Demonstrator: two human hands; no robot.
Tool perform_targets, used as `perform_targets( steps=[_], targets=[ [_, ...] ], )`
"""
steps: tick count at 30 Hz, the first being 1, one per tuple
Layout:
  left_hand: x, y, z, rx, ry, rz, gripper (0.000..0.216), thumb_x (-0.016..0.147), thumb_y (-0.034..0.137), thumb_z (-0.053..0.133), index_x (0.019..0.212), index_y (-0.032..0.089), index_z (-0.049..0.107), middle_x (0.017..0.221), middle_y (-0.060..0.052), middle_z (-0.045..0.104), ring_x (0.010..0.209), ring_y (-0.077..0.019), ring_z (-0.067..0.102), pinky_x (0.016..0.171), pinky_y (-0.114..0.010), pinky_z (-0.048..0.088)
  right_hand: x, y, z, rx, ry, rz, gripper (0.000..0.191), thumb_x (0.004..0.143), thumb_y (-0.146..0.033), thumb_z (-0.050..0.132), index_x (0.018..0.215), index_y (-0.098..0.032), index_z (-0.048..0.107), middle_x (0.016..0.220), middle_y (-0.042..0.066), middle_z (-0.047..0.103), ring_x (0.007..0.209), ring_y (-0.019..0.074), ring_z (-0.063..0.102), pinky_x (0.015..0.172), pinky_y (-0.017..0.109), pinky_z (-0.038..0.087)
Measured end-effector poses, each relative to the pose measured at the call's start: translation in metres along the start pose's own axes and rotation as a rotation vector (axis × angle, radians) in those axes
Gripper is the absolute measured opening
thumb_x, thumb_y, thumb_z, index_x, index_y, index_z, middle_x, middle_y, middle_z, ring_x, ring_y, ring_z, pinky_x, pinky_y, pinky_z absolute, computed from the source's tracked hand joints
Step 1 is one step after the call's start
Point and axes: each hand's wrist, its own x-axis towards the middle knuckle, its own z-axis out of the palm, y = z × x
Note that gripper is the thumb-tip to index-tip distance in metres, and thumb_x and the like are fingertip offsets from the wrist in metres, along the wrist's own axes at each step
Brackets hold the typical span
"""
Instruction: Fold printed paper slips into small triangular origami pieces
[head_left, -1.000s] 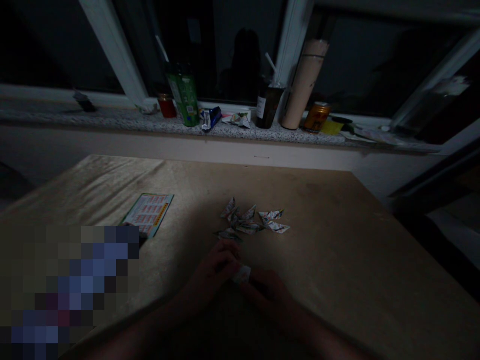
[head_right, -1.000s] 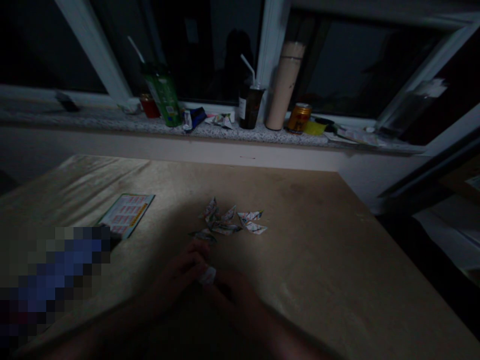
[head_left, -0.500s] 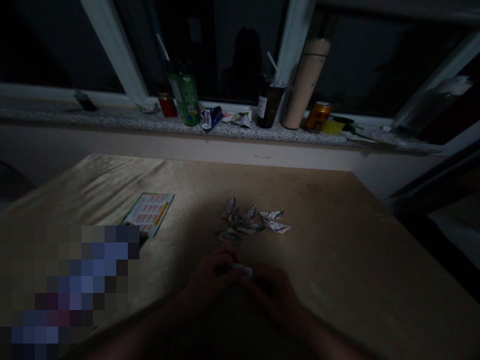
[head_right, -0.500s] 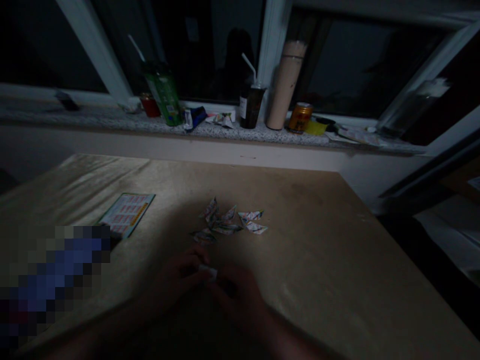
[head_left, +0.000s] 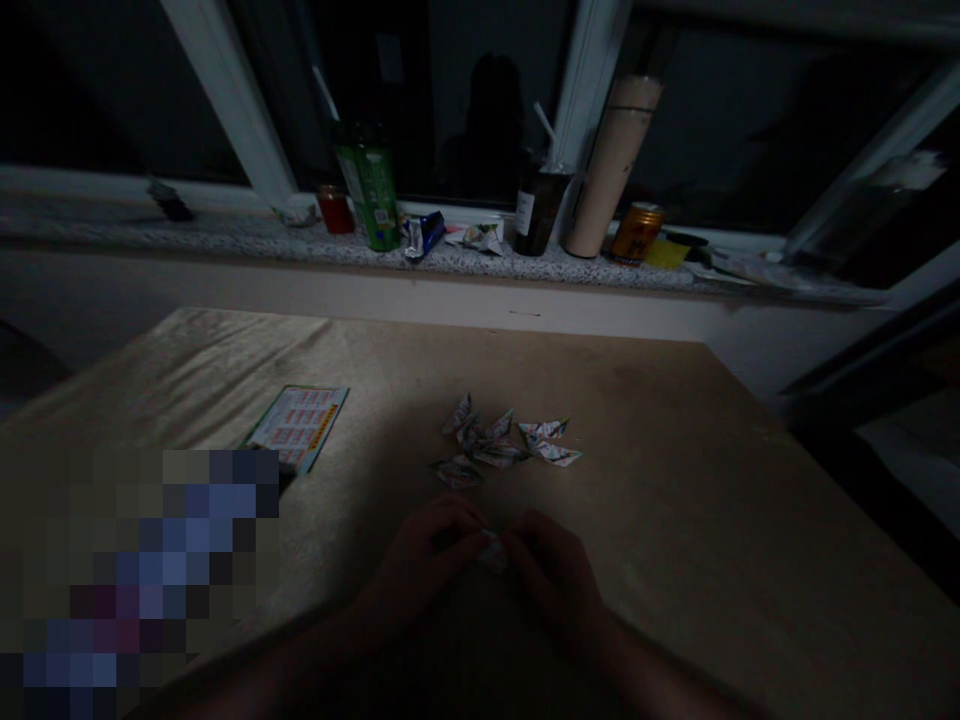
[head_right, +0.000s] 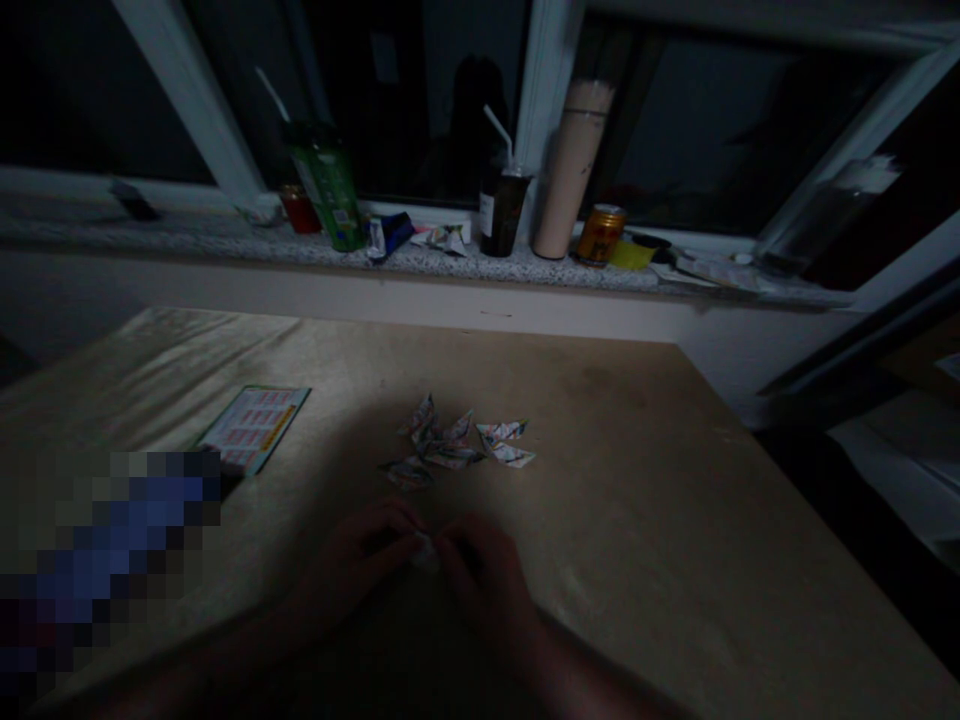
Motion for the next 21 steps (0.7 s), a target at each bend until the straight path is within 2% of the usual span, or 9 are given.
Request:
perform_targets(
  steps=[6,9,14,21],
  targets=[
    [-0.0001,-0.001,0.0005,0.026,-0.028,0.003,0.008,0.078,0.018,0.061,0.071,0.018,0.064,0.077,-0.001,0.062,0.074,-0.0151,0.06,0.069,-0.024,0.045,0.0007,0.0005,0.0003,0.011,-0.057,-0.037,0.012,0.086,-0.026,0.052,0.085,-0.017,0.06,0.075,0.002,0.062,0.065,0.0131,0.056,0.059,0.022,0.042],
    [-0.0007,-0.0011,0.0012,0.013,-0.012,0.0,0.003,0.077,0.018,0.063,0.076,0.018,0.066,0.083,-0.002,0.064,0.08,-0.0162,0.061,0.073,-0.025,0.045,0.0008,0.0019,0.0007,0.031,-0.038,-0.045,0.012,0.086,-0.024,0.05,0.086,-0.017,0.06,0.077,0.003,0.063,0.068,0.0138,0.058,0.061,0.022,0.044],
    [-0.0025,0.0003,0.0011,-0.036,-0.008,-0.023,0.011,0.078,0.018,0.062,0.087,0.02,0.067,0.093,-0.002,0.066,0.089,-0.0178,0.061,0.081,-0.026,0.045,0.0011,0.0014,-0.0002,0.043,-0.006,-0.017,0.01,0.085,-0.023,0.052,0.086,-0.017,0.06,0.076,0.003,0.064,0.068,0.0139,0.059,0.062,0.022,0.046],
    [-0.0016,-0.0003,-0.0002,-0.036,0.029,0.002,0.006,0.074,0.016,0.066,0.074,0.021,0.069,0.086,0.0,0.066,0.081,-0.0156,0.062,0.075,-0.024,0.046,0.0032,0.0014,0.0002,0.05,-0.02,-0.064,0.011,0.082,-0.026,0.057,0.085,-0.017,0.064,0.08,0.004,0.067,0.07,0.0152,0.062,0.062,0.023,0.048]
  ],
)
